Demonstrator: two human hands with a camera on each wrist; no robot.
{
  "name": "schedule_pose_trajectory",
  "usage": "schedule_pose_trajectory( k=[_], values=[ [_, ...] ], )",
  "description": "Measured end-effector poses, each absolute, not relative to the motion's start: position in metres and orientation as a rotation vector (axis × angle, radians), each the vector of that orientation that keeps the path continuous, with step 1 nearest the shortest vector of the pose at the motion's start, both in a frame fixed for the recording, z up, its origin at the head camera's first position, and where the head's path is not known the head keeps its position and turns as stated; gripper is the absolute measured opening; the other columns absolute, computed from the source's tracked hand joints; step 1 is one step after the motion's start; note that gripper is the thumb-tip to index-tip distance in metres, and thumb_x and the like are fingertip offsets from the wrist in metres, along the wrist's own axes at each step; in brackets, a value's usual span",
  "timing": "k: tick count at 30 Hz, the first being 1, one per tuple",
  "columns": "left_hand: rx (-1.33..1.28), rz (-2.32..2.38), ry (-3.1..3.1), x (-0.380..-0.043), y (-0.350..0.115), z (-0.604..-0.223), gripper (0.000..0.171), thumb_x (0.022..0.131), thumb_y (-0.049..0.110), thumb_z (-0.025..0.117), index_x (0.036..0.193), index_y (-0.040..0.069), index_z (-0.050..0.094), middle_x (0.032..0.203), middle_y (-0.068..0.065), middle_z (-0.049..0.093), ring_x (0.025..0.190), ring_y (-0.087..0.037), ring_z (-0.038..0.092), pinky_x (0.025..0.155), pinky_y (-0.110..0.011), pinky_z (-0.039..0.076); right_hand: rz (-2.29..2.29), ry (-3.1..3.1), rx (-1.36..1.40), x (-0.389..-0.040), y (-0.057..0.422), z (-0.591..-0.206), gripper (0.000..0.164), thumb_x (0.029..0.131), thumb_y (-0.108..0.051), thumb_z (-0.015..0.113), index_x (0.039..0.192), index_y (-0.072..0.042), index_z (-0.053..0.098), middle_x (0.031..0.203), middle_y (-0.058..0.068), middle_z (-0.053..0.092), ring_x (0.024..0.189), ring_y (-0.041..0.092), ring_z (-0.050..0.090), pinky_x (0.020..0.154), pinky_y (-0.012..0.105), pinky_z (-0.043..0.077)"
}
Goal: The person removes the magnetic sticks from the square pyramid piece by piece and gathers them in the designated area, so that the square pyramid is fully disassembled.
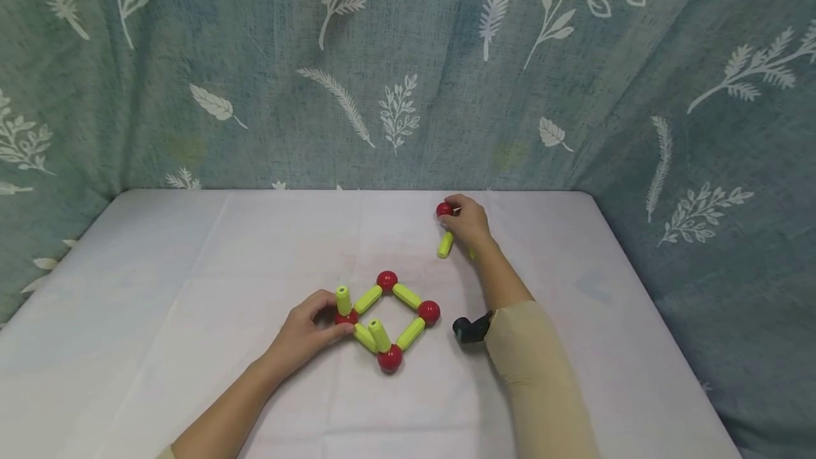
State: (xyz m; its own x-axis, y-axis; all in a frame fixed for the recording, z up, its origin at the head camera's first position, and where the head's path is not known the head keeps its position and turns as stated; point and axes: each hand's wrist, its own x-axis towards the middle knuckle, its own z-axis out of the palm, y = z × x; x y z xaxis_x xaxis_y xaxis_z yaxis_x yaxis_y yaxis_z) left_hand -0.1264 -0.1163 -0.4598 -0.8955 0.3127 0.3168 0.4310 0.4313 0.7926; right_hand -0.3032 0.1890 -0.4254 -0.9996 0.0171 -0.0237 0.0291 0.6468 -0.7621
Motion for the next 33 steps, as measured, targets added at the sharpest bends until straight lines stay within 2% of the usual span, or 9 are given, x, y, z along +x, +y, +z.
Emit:
schedule_pose_trajectory(
  k=[5,11,21,26,29,33],
  values=[
    [-0.689,-1.472,-2.545,-0.125,-0.115,-0.460,0.033,0.073,0.027,0.081,0.098,0.019,0.062,0.093,0.011,0.055,0.085,-0.009,0.052,0.077,-0.023,0.048,-1.345,2.861,0.068,-0.306,0.186,-0.430,0.042,0.088,-0.014,0.067,0.128,-0.009,0.055,0.126,0.012,0.056,0.111,0.027,0.053,0.094,0.039,0.047],
    [-0.695,-1.461,-2.529,-0.125,-0.114,-0.460,0.033,0.072,0.025,0.082,0.097,0.018,0.062,0.091,0.011,0.055,0.084,-0.009,0.051,0.075,-0.023,0.048,-1.355,2.861,0.098,-0.305,0.186,-0.428,0.049,0.087,-0.015,0.069,0.132,-0.008,0.051,0.129,0.012,0.055,0.112,0.027,0.054,0.095,0.038,0.047],
    [-0.693,-1.461,-2.536,-0.126,-0.115,-0.461,0.033,0.073,0.026,0.081,0.098,0.018,0.062,0.093,0.011,0.056,0.084,-0.009,0.052,0.075,-0.023,0.049,-1.359,2.791,0.076,-0.285,0.196,-0.417,0.055,0.085,-0.029,0.071,0.133,-0.011,0.051,0.133,0.011,0.052,0.128,0.029,0.042,0.105,0.045,0.036],
    [-0.693,-1.456,-2.538,-0.127,-0.117,-0.461,0.032,0.073,0.025,0.081,0.098,0.018,0.062,0.092,0.011,0.055,0.084,-0.009,0.052,0.075,-0.023,0.049,-1.263,2.781,-0.036,-0.275,0.203,-0.418,0.055,0.082,-0.032,0.073,0.128,-0.009,0.055,0.131,0.011,0.055,0.131,0.030,0.040,0.107,0.048,0.033],
    [-0.698,-1.452,-2.533,-0.127,-0.117,-0.462,0.033,0.073,0.025,0.081,0.098,0.018,0.062,0.092,0.010,0.055,0.084,-0.009,0.052,0.075,-0.023,0.049,-1.160,2.835,-0.192,-0.269,0.206,-0.420,0.054,0.080,-0.031,0.076,0.124,-0.006,0.059,0.126,0.013,0.059,0.129,0.032,0.041,0.108,0.051,0.030],
    [-0.693,-1.451,-2.529,-0.127,-0.117,-0.462,0.033,0.072,0.024,0.082,0.098,0.018,0.062,0.093,0.011,0.056,0.085,-0.008,0.052,0.076,-0.023,0.049,-1.039,2.880,-0.295,-0.261,0.207,-0.424,0.056,0.074,-0.034,0.080,0.121,-0.008,0.063,0.126,0.013,0.059,0.130,0.035,0.035,0.106,0.056,0.025]
  ],
)
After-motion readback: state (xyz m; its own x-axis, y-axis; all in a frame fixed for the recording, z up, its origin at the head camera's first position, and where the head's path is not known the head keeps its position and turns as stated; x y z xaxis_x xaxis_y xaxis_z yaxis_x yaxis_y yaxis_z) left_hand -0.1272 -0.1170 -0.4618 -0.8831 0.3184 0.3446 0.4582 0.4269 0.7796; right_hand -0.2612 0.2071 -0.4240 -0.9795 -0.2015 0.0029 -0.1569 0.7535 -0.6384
